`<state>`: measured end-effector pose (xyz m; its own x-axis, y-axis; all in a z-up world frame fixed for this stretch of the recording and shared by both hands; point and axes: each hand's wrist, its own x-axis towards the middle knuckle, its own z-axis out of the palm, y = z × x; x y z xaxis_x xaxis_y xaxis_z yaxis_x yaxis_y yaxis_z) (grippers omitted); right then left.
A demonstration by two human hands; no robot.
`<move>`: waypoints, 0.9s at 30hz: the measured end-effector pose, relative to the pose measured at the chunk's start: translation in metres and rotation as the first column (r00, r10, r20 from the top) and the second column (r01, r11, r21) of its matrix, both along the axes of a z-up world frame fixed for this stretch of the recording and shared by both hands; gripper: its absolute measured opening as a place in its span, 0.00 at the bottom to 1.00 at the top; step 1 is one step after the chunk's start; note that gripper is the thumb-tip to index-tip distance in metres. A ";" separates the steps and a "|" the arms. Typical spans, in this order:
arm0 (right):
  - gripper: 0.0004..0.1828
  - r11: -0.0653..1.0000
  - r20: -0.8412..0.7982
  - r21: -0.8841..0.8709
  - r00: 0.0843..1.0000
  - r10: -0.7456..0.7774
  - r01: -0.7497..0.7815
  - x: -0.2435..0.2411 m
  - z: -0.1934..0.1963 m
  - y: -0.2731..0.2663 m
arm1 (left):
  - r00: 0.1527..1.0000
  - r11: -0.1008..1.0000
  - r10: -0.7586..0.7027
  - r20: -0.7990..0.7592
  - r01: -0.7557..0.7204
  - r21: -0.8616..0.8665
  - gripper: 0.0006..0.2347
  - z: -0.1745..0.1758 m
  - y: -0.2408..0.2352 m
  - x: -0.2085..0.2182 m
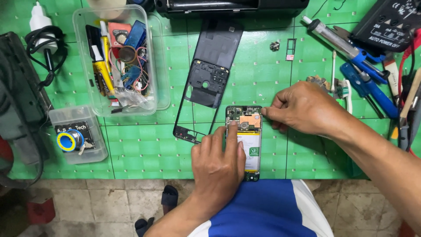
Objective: Cleaning the internal components of a smartphone with a brush and reassembling the motherboard into the frame.
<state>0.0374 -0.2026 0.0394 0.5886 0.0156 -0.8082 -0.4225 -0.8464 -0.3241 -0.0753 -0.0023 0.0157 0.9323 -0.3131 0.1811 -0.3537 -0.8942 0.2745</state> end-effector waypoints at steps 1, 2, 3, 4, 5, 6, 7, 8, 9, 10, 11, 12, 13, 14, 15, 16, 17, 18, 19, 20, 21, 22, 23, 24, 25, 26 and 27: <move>0.18 1.000 -0.001 0.001 1.000 0.000 0.000 -0.001 -0.002 -0.001 | 1.000 1.000 0.000 -0.001 0.000 0.001 0.16 0.000 0.002 0.000; 0.18 1.000 0.022 -0.006 1.000 0.019 -0.019 -0.002 -0.003 -0.001 | 1.000 1.000 -0.007 -0.010 0.007 -0.026 0.14 0.000 0.004 -0.001; 0.18 0.999 0.045 -0.011 0.998 0.038 -0.037 -0.002 -0.005 -0.002 | 1.000 0.999 -0.015 -0.019 0.014 -0.052 0.14 0.001 0.006 -0.001; 0.18 0.999 0.045 -0.010 0.998 0.038 -0.038 -0.003 -0.005 -0.003 | 1.000 0.999 -0.014 -0.019 0.013 -0.050 0.14 0.001 0.007 -0.002; 0.18 0.999 0.044 -0.005 0.998 0.038 -0.038 -0.003 -0.005 -0.003 | 1.000 0.996 -0.022 -0.023 0.019 -0.087 0.12 0.002 0.008 -0.002; 0.18 0.999 0.044 -0.001 0.998 0.038 -0.038 -0.003 -0.004 -0.003 | 0.999 0.992 -0.029 -0.026 0.026 -0.123 0.10 0.003 0.010 -0.002; 0.18 0.999 0.044 0.003 0.998 0.042 -0.042 -0.003 -0.006 -0.003 | 0.999 0.993 -0.025 -0.026 0.022 -0.119 0.10 0.001 0.011 -0.004; 0.18 0.999 0.047 -0.006 0.998 0.043 -0.042 -0.003 -0.007 -0.004 | 0.999 0.983 -0.013 -0.045 0.005 -0.185 0.11 -0.001 0.013 -0.005; 0.18 0.999 0.049 -0.016 0.998 0.045 -0.044 -0.003 -0.008 -0.004 | 0.998 0.968 -0.002 -0.064 -0.014 -0.251 0.12 -0.002 0.014 -0.007; 0.18 0.999 0.050 -0.013 0.998 0.049 -0.049 -0.003 -0.005 -0.003 | 0.998 0.969 0.003 -0.063 -0.018 -0.248 0.12 -0.002 0.015 -0.007; 0.17 1.000 0.032 -0.008 0.999 0.025 -0.025 -0.002 -0.002 -0.001 | 0.997 0.961 0.005 -0.076 -0.026 -0.276 0.11 -0.003 0.016 -0.008; 0.17 1.000 0.013 -0.003 1.000 0.001 -0.001 -0.001 0.001 0.001 | 0.996 0.952 0.007 -0.089 -0.034 -0.304 0.11 -0.003 0.016 -0.008; 0.17 1.000 0.016 0.000 1.000 0.007 -0.007 -0.001 0.002 0.002 | 0.996 0.953 0.014 -0.086 -0.039 -0.302 0.11 -0.003 0.016 -0.009; 0.17 1.000 -0.008 0.001 1.000 -0.023 0.023 0.000 0.004 0.003 | 0.996 0.950 0.011 -0.088 -0.038 -0.310 0.10 -0.003 0.016 -0.009; 0.17 0.999 -0.034 0.001 0.998 -0.054 0.054 0.000 0.006 0.004 | 0.996 0.947 0.007 -0.092 -0.036 -0.319 0.10 -0.002 0.017 -0.010; 0.17 0.999 -0.032 0.002 0.998 -0.047 0.047 0.001 0.006 0.004 | 0.996 0.947 0.014 -0.091 -0.042 -0.318 0.10 -0.003 0.016 -0.009; 0.18 1.000 -0.044 -0.004 0.999 -0.027 0.027 0.002 0.006 0.004 | 0.998 0.965 0.012 -0.061 -0.028 -0.262 0.12 -0.003 0.015 -0.008; 0.18 1.000 -0.055 -0.010 0.998 -0.007 0.006 0.002 0.006 0.003 | 0.999 0.979 0.009 -0.031 -0.015 -0.205 0.15 -0.004 0.014 -0.008; 0.18 1.000 -0.053 -0.010 0.999 0.001 -0.002 0.003 0.008 0.004 | 0.999 0.979 0.017 -0.029 -0.023 -0.205 0.15 -0.006 0.013 -0.008; 0.20 0.999 -0.072 -0.029 0.997 0.035 -0.037 0.003 0.009 0.004 | 1.000 0.993 0.011 -0.011 -0.012 -0.115 0.18 -0.008 0.012 -0.008; 0.22 0.996 -0.093 -0.046 0.993 0.068 -0.072 0.003 0.010 0.004 | 1.000 1.000 0.002 0.005 -0.002 -0.022 0.22 -0.009 0.011 -0.009; 0.22 0.996 -0.092 -0.046 0.993 0.075 -0.079 0.000 0.008 0.006 | 1.000 1.000 0.009 0.005 -0.009 -0.022 0.22 -0.010 0.010 -0.008; 0.24 0.983 -0.039 -0.110 0.989 0.141 -0.144 -0.004 0.006 0.007 | 1.000 1.000 0.005 0.012 -0.005 -0.010 0.23 -0.010 0.009 -0.008; 0.28 0.962 0.009 -0.178 0.978 0.210 -0.205 -0.007 0.003 0.007 | 1.000 1.000 0.001 0.019 -0.001 0.002 0.24 -0.011 0.007 -0.007; 0.28 0.962 0.010 -0.180 0.977 0.211 -0.206 -0.007 0.006 0.010 | 1.000 1.000 0.003 0.020 -0.003 0.000 0.24 -0.011 0.008 -0.007; 0.29 0.947 0.001 -0.218 0.970 0.242 -0.236 -0.007 0.008 0.013 | 1.000 1.000 -0.004 0.019 0.004 -0.008 0.24 -0.011 0.008 -0.007; 0.30 0.930 -0.010 -0.254 0.962 0.273 -0.267 -0.007 0.011 0.016 | 1.000 1.000 -0.009 0.017 0.009 -0.014 0.23 -0.010 0.008 -0.007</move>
